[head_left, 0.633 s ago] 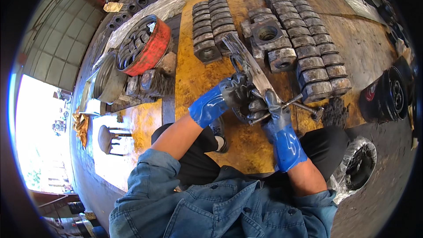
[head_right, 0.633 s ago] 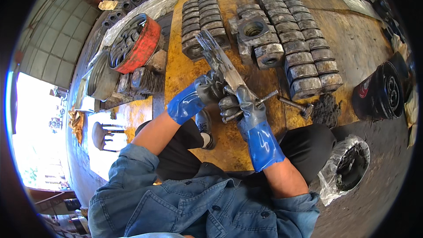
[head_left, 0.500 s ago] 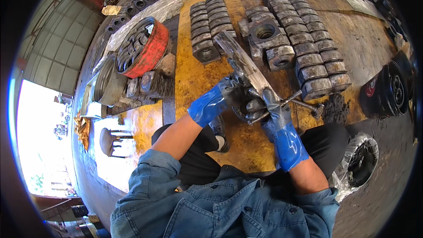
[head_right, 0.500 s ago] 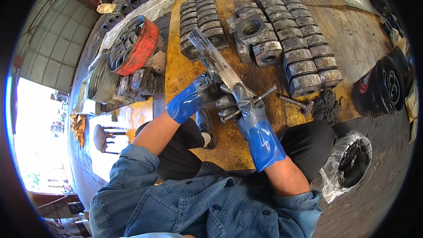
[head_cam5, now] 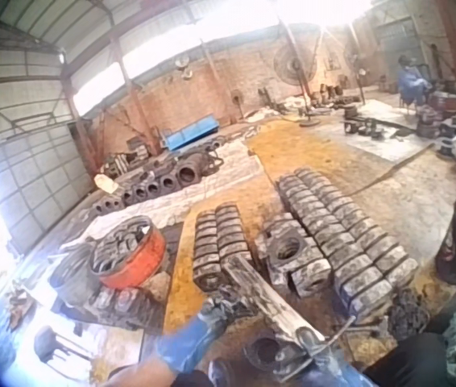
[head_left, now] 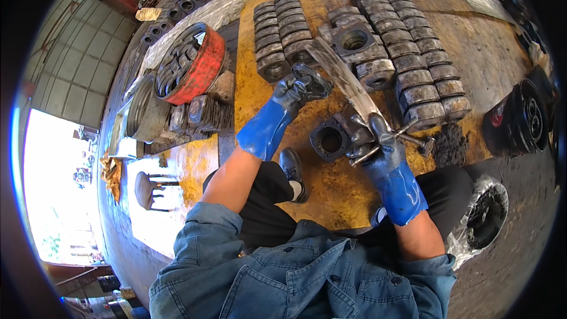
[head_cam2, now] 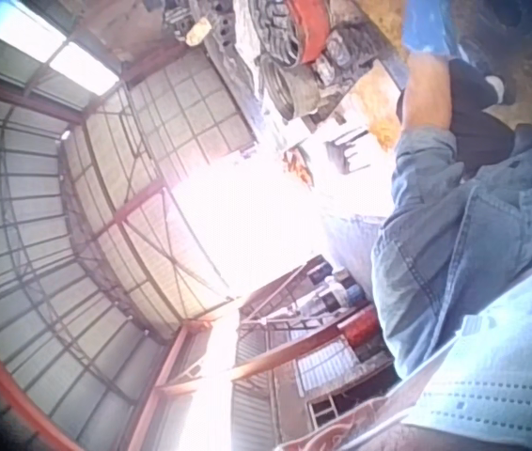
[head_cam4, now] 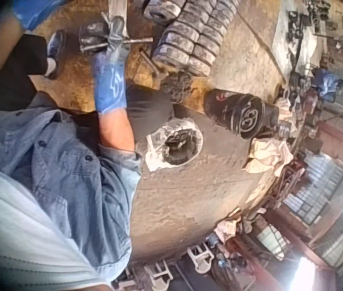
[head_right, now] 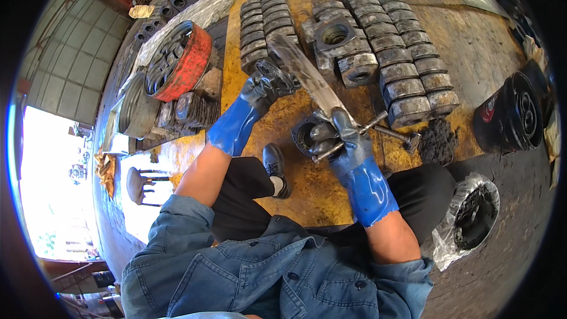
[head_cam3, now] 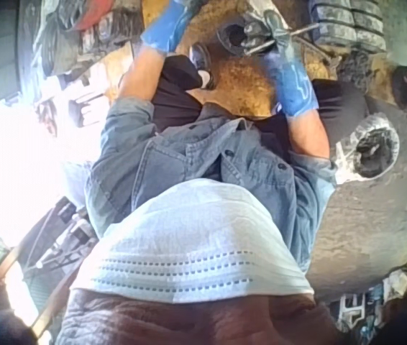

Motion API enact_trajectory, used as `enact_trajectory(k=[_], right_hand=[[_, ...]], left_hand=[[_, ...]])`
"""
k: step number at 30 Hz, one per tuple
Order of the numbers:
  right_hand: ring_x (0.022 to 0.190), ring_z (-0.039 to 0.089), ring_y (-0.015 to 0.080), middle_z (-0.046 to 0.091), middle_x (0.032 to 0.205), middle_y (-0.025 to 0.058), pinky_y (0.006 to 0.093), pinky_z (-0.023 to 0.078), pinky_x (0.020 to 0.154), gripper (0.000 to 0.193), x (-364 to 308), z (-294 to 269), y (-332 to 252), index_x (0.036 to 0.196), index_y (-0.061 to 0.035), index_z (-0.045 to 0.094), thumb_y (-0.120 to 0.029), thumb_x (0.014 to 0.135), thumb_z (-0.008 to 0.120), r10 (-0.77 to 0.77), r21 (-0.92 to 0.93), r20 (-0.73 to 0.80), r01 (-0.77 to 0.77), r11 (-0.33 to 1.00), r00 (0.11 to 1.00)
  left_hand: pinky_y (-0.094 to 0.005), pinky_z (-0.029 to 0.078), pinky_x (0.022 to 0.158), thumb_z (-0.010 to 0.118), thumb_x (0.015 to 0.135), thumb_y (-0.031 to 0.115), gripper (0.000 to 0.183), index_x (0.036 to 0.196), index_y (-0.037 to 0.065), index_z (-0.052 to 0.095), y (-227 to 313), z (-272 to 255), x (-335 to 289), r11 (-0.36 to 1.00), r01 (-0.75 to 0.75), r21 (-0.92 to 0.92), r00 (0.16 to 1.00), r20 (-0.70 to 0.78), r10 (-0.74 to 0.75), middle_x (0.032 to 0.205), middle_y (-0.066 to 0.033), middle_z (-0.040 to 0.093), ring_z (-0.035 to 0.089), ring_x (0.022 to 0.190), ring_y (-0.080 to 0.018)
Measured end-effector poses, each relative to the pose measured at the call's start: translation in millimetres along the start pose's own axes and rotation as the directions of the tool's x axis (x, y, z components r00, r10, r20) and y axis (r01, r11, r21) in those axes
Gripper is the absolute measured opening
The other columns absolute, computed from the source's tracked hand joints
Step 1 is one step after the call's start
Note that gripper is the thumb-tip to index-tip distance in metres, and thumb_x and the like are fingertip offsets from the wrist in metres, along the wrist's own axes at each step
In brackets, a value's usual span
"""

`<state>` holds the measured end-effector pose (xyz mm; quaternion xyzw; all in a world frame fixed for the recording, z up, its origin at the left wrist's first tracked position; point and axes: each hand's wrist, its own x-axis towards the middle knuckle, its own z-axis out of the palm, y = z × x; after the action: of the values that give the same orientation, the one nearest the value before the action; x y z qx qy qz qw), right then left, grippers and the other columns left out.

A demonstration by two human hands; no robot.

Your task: The person applies a dark grease or lubricant to the interior and exterior of circular metal rings and square metal blocks using a spatula.

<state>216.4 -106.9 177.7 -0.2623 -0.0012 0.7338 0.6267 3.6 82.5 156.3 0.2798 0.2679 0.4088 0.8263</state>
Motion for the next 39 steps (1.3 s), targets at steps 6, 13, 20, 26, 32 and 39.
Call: enact_trajectory(k=[6, 13, 20, 26, 32, 39], right_hand=[[0.06, 0.062, 0.0156, 0.069, 0.089, 0.012, 0.0277, 0.049, 0.044, 0.03, 5, -5, 3, 0.118, -0.002, 0.058, -0.021, 0.096, 0.054, 0.079, 0.052, -0.059, -0.076, 0.996, 0.995], [0.051, 0.06, 0.02, 0.069, 0.082, 0.0107, 0.0368, 0.049, 0.045, 0.043, 3, -13, -5, 0.12, -0.0006, 0.057, -0.028, 0.088, 0.059, 0.082, 0.072, 0.067, -0.087, 0.994, 0.994], [0.056, 0.064, 0.021, 0.068, 0.078, 0.0126, 0.0327, 0.053, 0.05, 0.042, 2, -18, -36, 0.113, 0.0038, 0.061, -0.032, 0.091, 0.061, -0.258, -0.717, 0.347, 0.433, 0.546, 0.901], [0.057, 0.059, 0.0267, 0.055, 0.064, 0.007, 0.0391, 0.044, 0.051, 0.046, -14, -5, -46, 0.113, -0.0076, 0.064, -0.008, 0.068, 0.072, -0.194, -0.475, 0.864, 0.622, -0.623, 0.465], [0.064, 0.059, 0.03, 0.058, 0.07, 0.0082, 0.0435, 0.043, 0.059, 0.059, -17, -12, -48, 0.118, -0.011, 0.062, -0.002, 0.06, 0.069, -0.138, -0.456, 0.842, 0.552, -0.698, 0.522], [0.068, 0.061, 0.031, 0.061, 0.074, 0.0094, 0.0436, 0.045, 0.061, 0.06, -13, -23, -47, 0.121, -0.0149, 0.061, -0.004, 0.063, 0.07, -0.166, -0.493, 0.799, 0.472, -0.731, 0.578]], left_hand=[[-0.0501, 0.06, 0.077, 0.064, 0.089, 0.009, 0.028, 0.116, 0.002, 0.059, 6, 16, -5, 0.984, -0.063, 0.169, 0.994, -0.074, 0.076, 0.11, -0.0182, 0.065, 0.067, 0.096, -0.036], [-0.0451, 0.062, 0.067, 0.063, 0.09, 0.01, 0.022, 0.109, -0.001, 0.061, 11, 4, -14, 0.863, 0.001, 0.506, 0.989, -0.125, 0.072, 0.1, -0.0183, 0.068, 0.07, 0.082, -0.0329], [-0.0386, 0.06, 0.056, 0.063, 0.091, 0.011, 0.017, 0.101, -0.003, 0.063, 25, -5, -21, 0.704, 0.124, 0.699, 0.976, -0.213, 0.039, 0.089, -0.0183, 0.069, 0.07, 0.068, -0.0287], [-0.0312, 0.05, 0.055, 0.065, 0.09, 0.026, 0.027, 0.097, 0.0, 0.066, 33, -1, -38, 0.241, 0.156, 0.958, 0.975, -0.189, 0.118, 0.073, -0.0111, 0.069, 0.065, 0.062, -0.0169], [-0.0279, 0.05, 0.056, 0.063, 0.089, 0.027, 0.027, 0.09, 0.001, 0.066, 35, 14, -47, -0.057, 0.212, 0.976, 0.971, -0.203, 0.129, 0.07, -0.0091, 0.07, 0.066, 0.063, -0.0127], [-0.0275, 0.049, 0.055, 0.064, 0.089, 0.023, 0.023, 0.088, 0.0, 0.066, 32, 28, -49, -0.01, 0.21, 0.978, 0.975, -0.209, 0.078, 0.07, -0.0097, 0.068, 0.064, 0.059, -0.0137]])
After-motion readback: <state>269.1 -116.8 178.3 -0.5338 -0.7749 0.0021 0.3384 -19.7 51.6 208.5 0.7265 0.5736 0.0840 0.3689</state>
